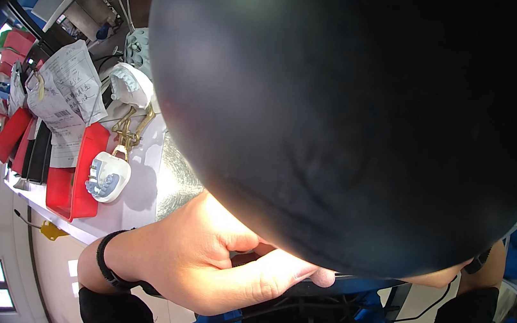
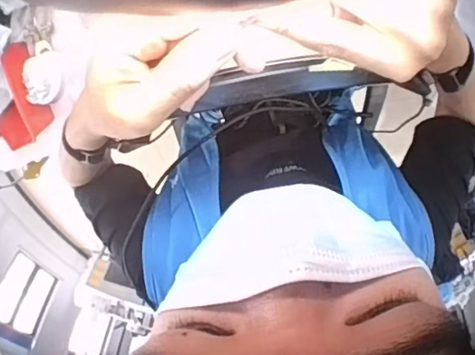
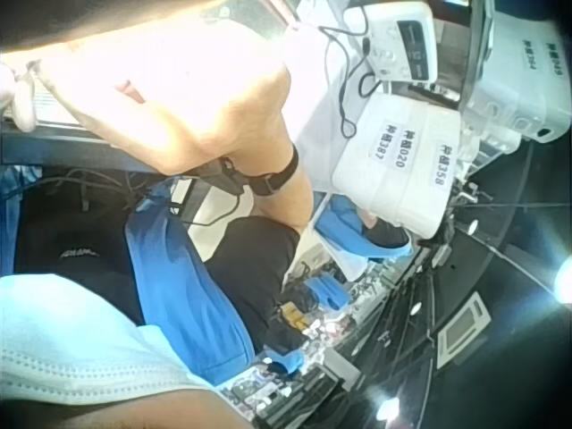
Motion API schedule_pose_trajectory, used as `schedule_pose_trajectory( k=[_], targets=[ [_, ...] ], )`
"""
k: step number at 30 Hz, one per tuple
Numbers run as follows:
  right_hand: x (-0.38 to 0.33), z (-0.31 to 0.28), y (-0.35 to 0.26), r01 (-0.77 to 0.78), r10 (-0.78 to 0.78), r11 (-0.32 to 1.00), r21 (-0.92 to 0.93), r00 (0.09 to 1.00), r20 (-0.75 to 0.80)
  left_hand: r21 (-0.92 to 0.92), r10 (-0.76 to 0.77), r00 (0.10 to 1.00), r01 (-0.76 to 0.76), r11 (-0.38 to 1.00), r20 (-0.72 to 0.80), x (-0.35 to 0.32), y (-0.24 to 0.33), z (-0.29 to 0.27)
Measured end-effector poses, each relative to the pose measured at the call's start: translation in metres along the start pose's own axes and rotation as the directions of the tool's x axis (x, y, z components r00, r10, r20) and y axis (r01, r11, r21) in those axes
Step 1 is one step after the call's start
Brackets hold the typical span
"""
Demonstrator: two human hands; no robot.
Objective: The recorder is working on a dental mold, using tools to refine or adjust components under a lamp in a dental lab.
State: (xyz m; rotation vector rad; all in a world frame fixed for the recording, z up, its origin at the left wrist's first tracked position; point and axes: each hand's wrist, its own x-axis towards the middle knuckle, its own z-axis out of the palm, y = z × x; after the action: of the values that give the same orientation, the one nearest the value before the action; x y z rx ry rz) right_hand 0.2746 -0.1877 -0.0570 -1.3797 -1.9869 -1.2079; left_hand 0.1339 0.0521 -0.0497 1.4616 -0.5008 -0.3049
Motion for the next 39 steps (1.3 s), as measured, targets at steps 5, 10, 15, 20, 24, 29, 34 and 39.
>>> schedule_pose_trajectory(
  k=[5, 10, 15, 20, 24, 29, 34, 39],
  targets=[
    [-0.002, 0.009, -0.004, -0.060, 0.052, 0.997, -0.043, 0.987, -0.155, 0.018, 0.042, 0.999, -0.042, 0.999, -0.010, -0.002, -0.007, 0.000],
    [-0.003, 0.006, 0.001, 0.024, -0.026, 0.999, -0.044, 0.998, -0.054, 0.042, 0.042, 0.999, -0.041, 0.998, -0.015, 0.000, -0.002, 0.001],
    [0.000, -0.003, 0.000, 0.004, -0.004, 0.999, -0.032, 1.000, 0.008, 0.028, 0.003, 1.000, -0.003, 1.000, -0.004, 0.000, 0.002, -0.001],
    [-0.001, 0.004, -0.001, 0.012, -0.011, 0.999, -0.046, 1.000, 0.015, 0.035, 0.068, 0.997, -0.067, 0.997, -0.029, -0.003, -0.007, 0.002],
    [-0.005, 0.016, 0.000, 0.000, -0.005, 1.000, -0.027, 0.978, -0.207, -0.040, -0.031, 0.999, 0.030, 0.999, -0.028, -0.003, -0.001, 0.001],
    [-0.003, 0.006, 0.003, 0.062, -0.062, 0.998, -0.004, 0.998, -0.030, -0.014, -0.046, 0.999, 0.046, 0.999, -0.003, -0.001, 0.001, 0.000],
    [-0.005, 0.009, 0.001, 0.051, -0.052, 0.999, -0.009, 0.997, -0.063, 0.006, 0.016, 1.000, -0.015, 1.000, -0.020, -0.001, 0.000, 0.000],
    [0.007, -0.002, -0.012, -0.106, 0.109, 0.992, 0.063, 0.993, -0.044, 0.025, 0.038, 0.999, -0.038, 0.999, -0.001, 0.002, 0.000, 0.000]
  ],
)
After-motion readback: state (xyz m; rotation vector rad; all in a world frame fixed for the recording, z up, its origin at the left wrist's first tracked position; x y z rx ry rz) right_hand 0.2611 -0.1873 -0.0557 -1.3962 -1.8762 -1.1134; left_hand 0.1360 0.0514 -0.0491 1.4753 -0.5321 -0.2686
